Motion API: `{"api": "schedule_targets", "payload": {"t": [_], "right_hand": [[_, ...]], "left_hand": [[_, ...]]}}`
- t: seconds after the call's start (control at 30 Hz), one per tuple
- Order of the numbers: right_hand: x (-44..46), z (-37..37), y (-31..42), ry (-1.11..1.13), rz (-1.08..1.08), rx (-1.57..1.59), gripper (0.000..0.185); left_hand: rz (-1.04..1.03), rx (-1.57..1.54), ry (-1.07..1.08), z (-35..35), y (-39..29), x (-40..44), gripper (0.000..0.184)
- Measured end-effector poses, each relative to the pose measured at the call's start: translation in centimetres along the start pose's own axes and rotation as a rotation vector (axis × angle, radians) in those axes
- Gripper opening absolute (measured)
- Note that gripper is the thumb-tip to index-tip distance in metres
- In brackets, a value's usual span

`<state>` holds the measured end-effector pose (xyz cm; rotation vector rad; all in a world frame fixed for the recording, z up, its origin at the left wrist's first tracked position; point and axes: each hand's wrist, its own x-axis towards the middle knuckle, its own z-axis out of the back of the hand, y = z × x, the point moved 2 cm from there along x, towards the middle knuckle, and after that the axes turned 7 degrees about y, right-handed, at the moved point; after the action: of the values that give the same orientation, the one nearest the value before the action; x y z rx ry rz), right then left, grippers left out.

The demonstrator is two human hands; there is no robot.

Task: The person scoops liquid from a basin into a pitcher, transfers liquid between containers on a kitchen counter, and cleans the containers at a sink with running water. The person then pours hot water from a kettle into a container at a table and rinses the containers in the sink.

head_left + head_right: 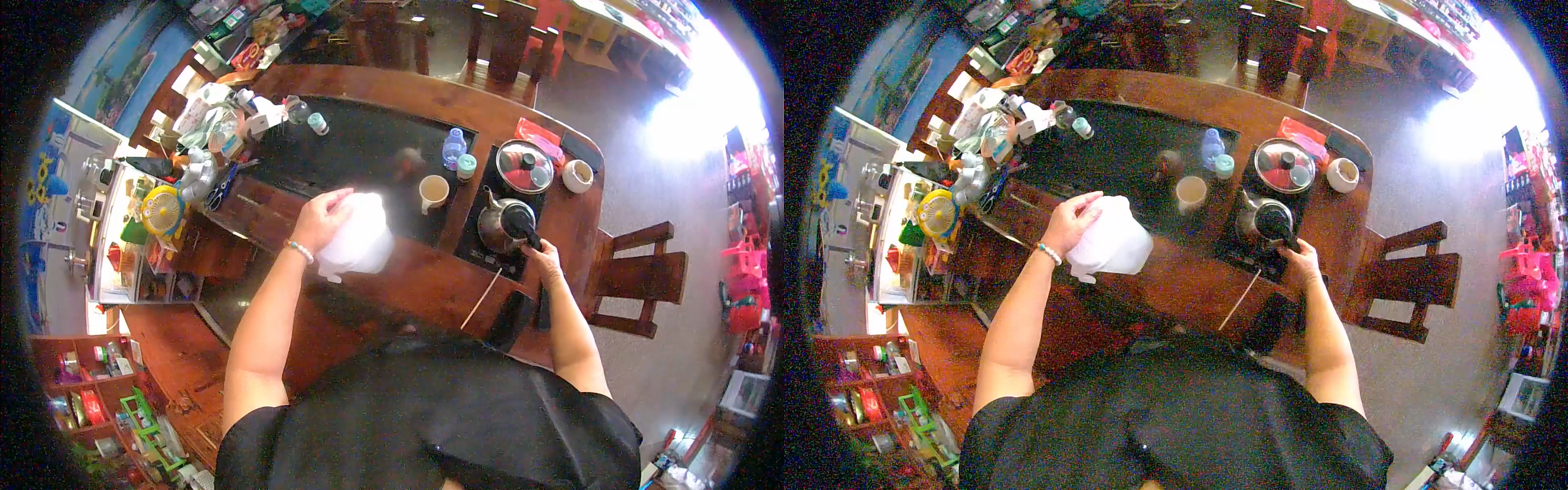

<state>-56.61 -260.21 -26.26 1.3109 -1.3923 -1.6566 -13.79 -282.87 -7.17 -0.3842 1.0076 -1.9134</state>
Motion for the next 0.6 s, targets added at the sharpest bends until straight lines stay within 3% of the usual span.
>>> {"api": "schedule_targets", "payload": {"t": [0.13,0.27,0.37,0.4,0.5,0.53,0.6], "right_hand": [[0.0,1.1,0.0,-0.023,-0.044,-0.067,0.024],[0.4,0.4,-0.2,0.015,0.122,-0.176,0.031],[1.5,2.1,-1.5,0.053,0.017,-0.333,0.023],[2.0,2.4,-2.1,0.094,-0.065,-0.385,0.039],[1.4,2.3,-0.4,-0.042,-0.128,-0.987,0.065],[1.0,2.4,-0.4,-0.011,-0.010,-0.913,0.077],[-0.1,0.9,2.2,-0.165,0.224,-0.931,0.071]], "left_hand": [[-0.050,0.310,-0.115,-0.6,-0.9,0.6,0.035],[-0.068,0.438,-0.205,-1.2,-1.1,-0.8,0.032],[-0.099,0.449,-0.205,-1.1,0.7,-0.5,0.031],[-0.092,0.396,-0.183,-1.0,0.9,-0.4,0.030],[-0.120,0.317,-0.104,-0.6,0.7,0.1,0.029],[-0.127,0.318,-0.083,-0.4,0.4,0.0,0.029],[-0.121,0.290,-0.042,-0.2,-0.3,-0.1,0.030]]}}
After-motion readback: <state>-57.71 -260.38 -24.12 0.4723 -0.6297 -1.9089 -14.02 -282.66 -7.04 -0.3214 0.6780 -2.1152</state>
